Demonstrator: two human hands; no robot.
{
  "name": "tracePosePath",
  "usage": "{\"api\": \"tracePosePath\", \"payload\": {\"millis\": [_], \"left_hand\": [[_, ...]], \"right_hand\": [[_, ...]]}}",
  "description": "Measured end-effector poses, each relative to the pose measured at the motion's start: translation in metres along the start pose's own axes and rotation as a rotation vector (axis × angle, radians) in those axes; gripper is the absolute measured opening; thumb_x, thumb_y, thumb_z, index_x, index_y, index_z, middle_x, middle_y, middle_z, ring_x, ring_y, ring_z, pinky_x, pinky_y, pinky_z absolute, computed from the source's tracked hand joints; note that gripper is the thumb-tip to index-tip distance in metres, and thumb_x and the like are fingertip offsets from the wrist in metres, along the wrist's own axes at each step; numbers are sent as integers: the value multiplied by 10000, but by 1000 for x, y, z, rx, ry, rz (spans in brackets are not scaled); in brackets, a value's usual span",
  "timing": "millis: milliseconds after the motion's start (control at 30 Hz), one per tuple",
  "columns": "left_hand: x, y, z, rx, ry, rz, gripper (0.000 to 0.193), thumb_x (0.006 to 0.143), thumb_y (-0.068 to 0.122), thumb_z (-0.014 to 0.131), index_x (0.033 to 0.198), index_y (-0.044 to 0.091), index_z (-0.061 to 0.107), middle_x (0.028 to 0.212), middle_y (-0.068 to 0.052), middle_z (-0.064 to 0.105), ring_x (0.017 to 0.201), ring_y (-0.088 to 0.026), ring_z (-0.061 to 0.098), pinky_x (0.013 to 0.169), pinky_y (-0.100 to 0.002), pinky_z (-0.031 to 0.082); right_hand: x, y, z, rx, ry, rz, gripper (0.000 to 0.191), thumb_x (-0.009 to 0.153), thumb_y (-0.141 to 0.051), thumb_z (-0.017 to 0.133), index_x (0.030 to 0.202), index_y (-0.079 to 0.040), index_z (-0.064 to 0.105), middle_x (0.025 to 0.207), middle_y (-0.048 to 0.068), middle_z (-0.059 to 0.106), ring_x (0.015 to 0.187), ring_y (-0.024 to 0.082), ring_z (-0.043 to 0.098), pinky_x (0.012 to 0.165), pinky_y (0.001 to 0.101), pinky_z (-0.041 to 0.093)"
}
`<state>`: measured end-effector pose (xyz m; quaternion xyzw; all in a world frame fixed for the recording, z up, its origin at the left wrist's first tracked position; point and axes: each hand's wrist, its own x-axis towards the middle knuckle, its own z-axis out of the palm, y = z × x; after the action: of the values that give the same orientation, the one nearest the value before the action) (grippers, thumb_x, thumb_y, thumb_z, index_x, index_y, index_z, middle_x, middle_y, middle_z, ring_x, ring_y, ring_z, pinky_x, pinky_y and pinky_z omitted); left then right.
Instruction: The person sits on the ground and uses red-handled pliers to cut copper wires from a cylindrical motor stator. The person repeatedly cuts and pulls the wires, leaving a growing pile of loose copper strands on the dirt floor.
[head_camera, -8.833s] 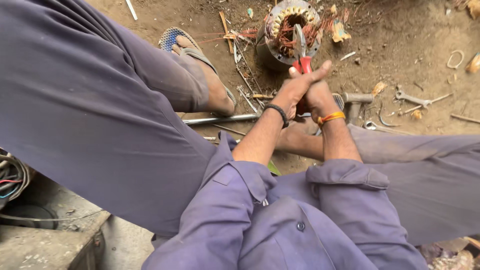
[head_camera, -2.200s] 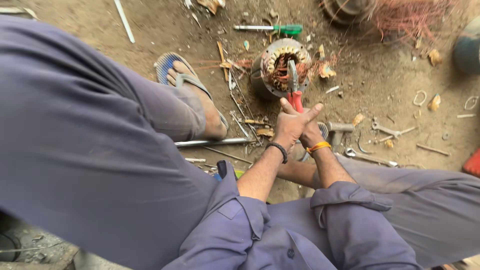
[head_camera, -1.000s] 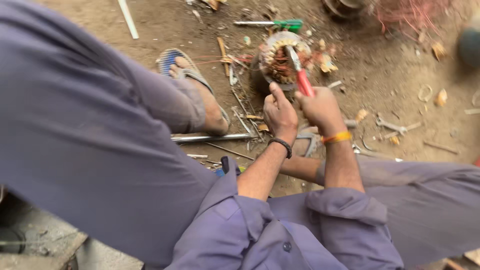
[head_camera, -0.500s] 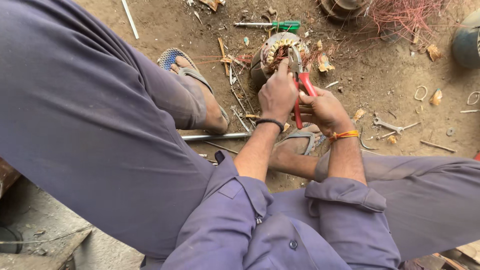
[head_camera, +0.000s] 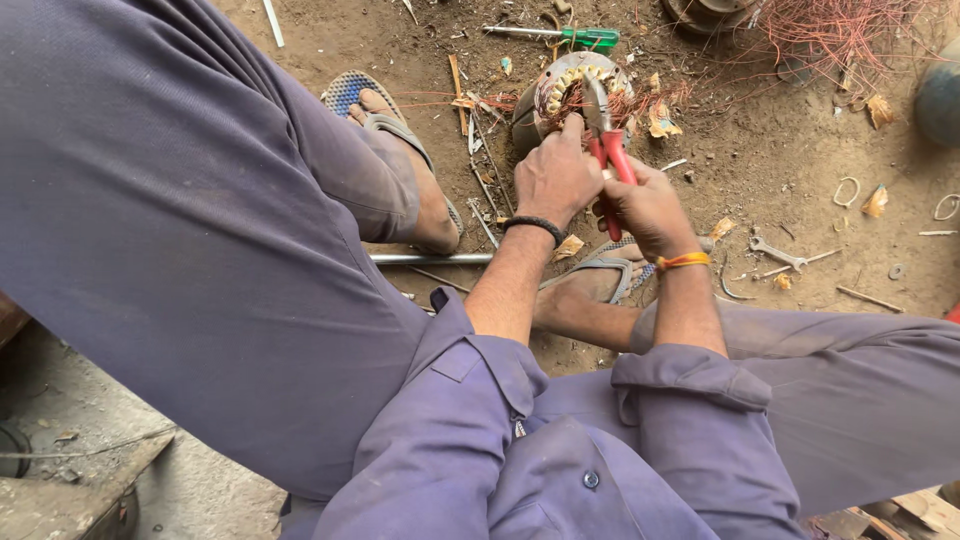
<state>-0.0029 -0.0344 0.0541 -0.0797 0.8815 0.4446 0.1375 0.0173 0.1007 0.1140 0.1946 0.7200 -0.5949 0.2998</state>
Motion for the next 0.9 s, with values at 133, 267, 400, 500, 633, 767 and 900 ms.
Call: {"api": "tracePosePath", "payload": {"millis": [133,267,400,500,633,767,900], "left_hand": [[7,-14,14,146,180,101,110,938,172,606,1009,109,661,833,-105,713,719,-305,718,601,-476,562],[10,-32,28,80,368,140,90,1013,165,636,1006,138,722,865,-34,722,632,-172,676,549,-349,555],[6,-29,37,-54,721,20,108,927,201,668,1002,175,741,892,-6,734,690,-139,690,550,-299,542],[-6,-15,37,-14,745,-11,117,911,230,684,997,180,745,939,-20,770,714,-198,710,570,-339,540],[-22,8,38,-35,358,-17,148,1033,286,625,1033,148,679,864,-35,757,703,-198,727,599,-360,555],[-28,16,45,138,249,82,276,1006,280,619,1260,185,672,767,-73,746,640,-246,712,553,-385,532],[-4,9,51,166,104,-41,267,1050,291,554,1262,204,689,728,-75,735,592,-221,710,542,-388,551]], "right_hand": [[-36,-54,-15,306,9,-33,381,994,-172,583,1371,-121,578,1023,79,722,914,222,724,784,437,623],[-86,-94,-48,417,45,-271,184,1097,-165,587,1152,-32,473,1064,99,574,1129,317,712,991,549,619],[-112,-94,-72,583,219,-326,323,1052,-179,519,1356,-86,463,1168,166,723,1017,300,738,889,471,627],[-105,-79,-78,476,303,-303,351,1090,-104,541,1438,-72,500,1142,153,737,920,234,713,771,390,595],[-92,-71,-80,302,393,-61,360,1005,-87,572,1360,-130,618,984,76,702,777,184,740,618,343,627],[-107,-74,-81,122,364,40,262,1025,-138,578,1270,-93,660,949,38,713,763,145,715,616,299,582],[-134,-67,-73,66,392,41,282,998,-127,600,1269,-96,672,917,-5,698,751,109,660,626,294,557]]}}
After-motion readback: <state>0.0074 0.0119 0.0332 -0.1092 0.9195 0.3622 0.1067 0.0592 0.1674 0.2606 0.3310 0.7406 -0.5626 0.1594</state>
